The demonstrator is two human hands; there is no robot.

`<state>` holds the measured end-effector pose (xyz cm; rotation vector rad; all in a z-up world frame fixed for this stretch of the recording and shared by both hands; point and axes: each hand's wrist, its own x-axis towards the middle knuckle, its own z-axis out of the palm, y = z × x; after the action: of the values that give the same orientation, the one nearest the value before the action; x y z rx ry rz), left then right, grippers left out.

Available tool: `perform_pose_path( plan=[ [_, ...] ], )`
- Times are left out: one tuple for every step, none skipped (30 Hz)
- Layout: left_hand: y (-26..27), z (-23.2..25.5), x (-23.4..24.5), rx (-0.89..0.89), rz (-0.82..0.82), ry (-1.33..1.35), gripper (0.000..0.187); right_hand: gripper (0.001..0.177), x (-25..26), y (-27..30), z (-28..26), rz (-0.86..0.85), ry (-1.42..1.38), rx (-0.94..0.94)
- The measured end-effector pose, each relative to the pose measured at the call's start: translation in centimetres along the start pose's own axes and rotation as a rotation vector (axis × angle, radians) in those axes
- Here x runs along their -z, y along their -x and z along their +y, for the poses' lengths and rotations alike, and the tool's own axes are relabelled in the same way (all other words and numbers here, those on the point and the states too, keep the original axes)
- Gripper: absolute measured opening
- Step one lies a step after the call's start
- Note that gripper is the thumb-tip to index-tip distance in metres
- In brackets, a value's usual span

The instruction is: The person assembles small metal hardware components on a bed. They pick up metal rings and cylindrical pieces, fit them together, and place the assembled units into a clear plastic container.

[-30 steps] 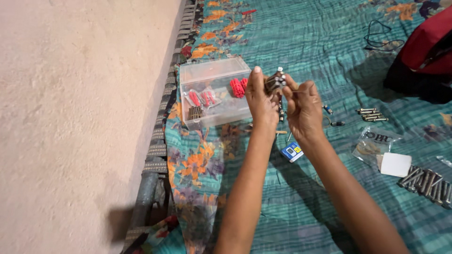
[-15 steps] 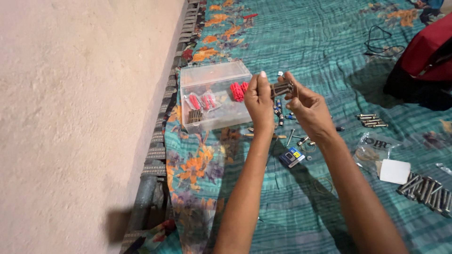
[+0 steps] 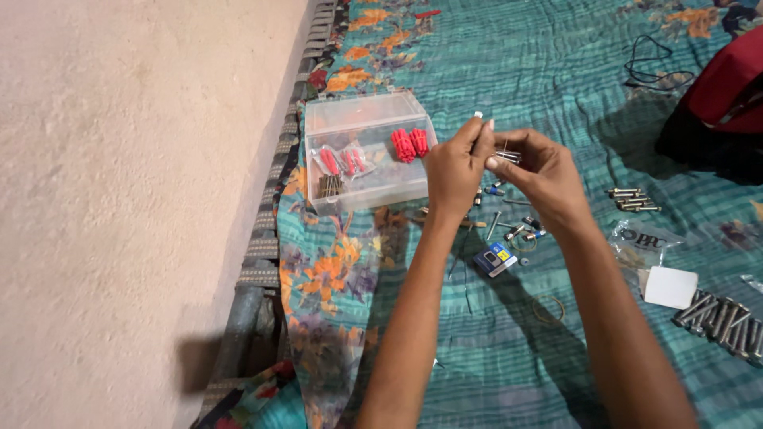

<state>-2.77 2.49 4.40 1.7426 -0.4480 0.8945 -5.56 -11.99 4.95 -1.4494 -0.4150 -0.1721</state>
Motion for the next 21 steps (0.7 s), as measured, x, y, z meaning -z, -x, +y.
perform_pose_path(
  plan=[
    [0.0, -0.2, 0.1, 0.031, -0.056, 0.025, 0.024, 0.029, -0.1, 0.0, 0.1, 0.013, 0.035, -0.011],
    [-0.2, -0.5, 0.3, 0.061, -0.111, 0.05, 0.026, 0.025, -0.1, 0.0, 0.2, 0.025, 0.069, -0.021],
    [-0.3, -0.8, 0.5, 0.092, -0.165, 0.076, 0.028, 0.021, -0.2, -0.1, 0.4, 0.037, 0.104, -0.031],
    [-0.4, -1.1, 0.6, 0.097, -0.161, 0.074, 0.029, 0.021, -0.5, -0.2, 0.6, 0.054, 0.101, -0.014],
    [-0.4, -1.3, 0.7, 0.101, -0.156, 0.073, 0.031, 0.021, -0.9, -0.2, 0.9, 0.07, 0.099, 0.004],
    [-0.4, -1.8, 1.0, 0.108, -0.153, 0.067, 0.032, 0.02, -1.6, -0.2, 1.3, 0.087, 0.092, 0.019],
    [-0.4, -2.3, 1.1, 0.12, -0.112, 0.061, 0.033, 0.02, -2.3, -0.3, 1.5, 0.09, -0.016, -0.005],
    [-0.4, -2.7, 1.0, 0.132, -0.073, 0.054, 0.034, 0.019, -3.0, -0.4, 1.8, 0.095, -0.126, -0.03],
    [-0.4, -3.4, 1.1, 0.144, -0.033, 0.046, 0.036, 0.019, -3.9, -0.5, 2.2, 0.101, -0.236, -0.056],
    [-0.7, -4.2, 1.3, 0.144, 0.001, 0.037, 0.037, 0.019, -4.7, -1.0, 2.7, 0.071, -0.265, -0.071],
    [-1.1, -5.0, 1.7, 0.145, 0.036, 0.029, 0.038, 0.018, -5.5, -1.6, 3.3, 0.041, -0.295, -0.086],
    [-1.3, -5.9, 2.3, 0.145, 0.068, 0.02, 0.039, 0.018, -6.4, -2.3, 4.1, 0.012, -0.326, -0.102],
    [-1.6, -6.8, 3.2, 0.149, 0.055, 0.005, 0.037, 0.016, -7.2, -3.2, 4.9, -0.008, -0.356, -0.101],
    [-1.8, -7.8, 4.4, 0.152, 0.041, -0.013, 0.035, 0.015, -8.0, -4.1, 6.0, -0.026, -0.39, -0.101],
    [-1.9, -8.8, 5.6, 0.156, 0.026, -0.032, 0.034, 0.014, -8.9, -5.0, 7.2, -0.045, -0.423, -0.101],
    [-1.7, -9.9, 7.2, 0.287, -0.04, 0.019, 0.033, 0.014, -9.8, -5.8, 8.5, -0.096, -0.427, -0.142],
    [-1.5, -11.2, 9.2, 0.417, -0.107, 0.07, 0.033, 0.015, -10.9, -6.5, 9.7, -0.148, -0.43, -0.183],
    [-1.4, -12.6, 11.1, 0.545, -0.176, 0.123, 0.032, 0.016, -11.6, -7.2, 10.6, -0.199, -0.432, -0.221],
    [-1.1, -14.2, 13.0, 0.428, -0.114, 0.062, 0.033, 0.018, -12.3, -8.1, 11.4, -0.23, -0.317, -0.266],
    [-0.7, -15.7, 14.6, 0.312, -0.053, 0.002, 0.034, 0.02, -13.4, -9.0, 12.2, -0.261, -0.201, -0.311],
    [-0.3, -17.0, 15.9, 0.361, -0.031, 0.043, 0.034, 0.023, -14.3, -10.0, 13.0, -0.292, -0.084, -0.354]
  ],
)
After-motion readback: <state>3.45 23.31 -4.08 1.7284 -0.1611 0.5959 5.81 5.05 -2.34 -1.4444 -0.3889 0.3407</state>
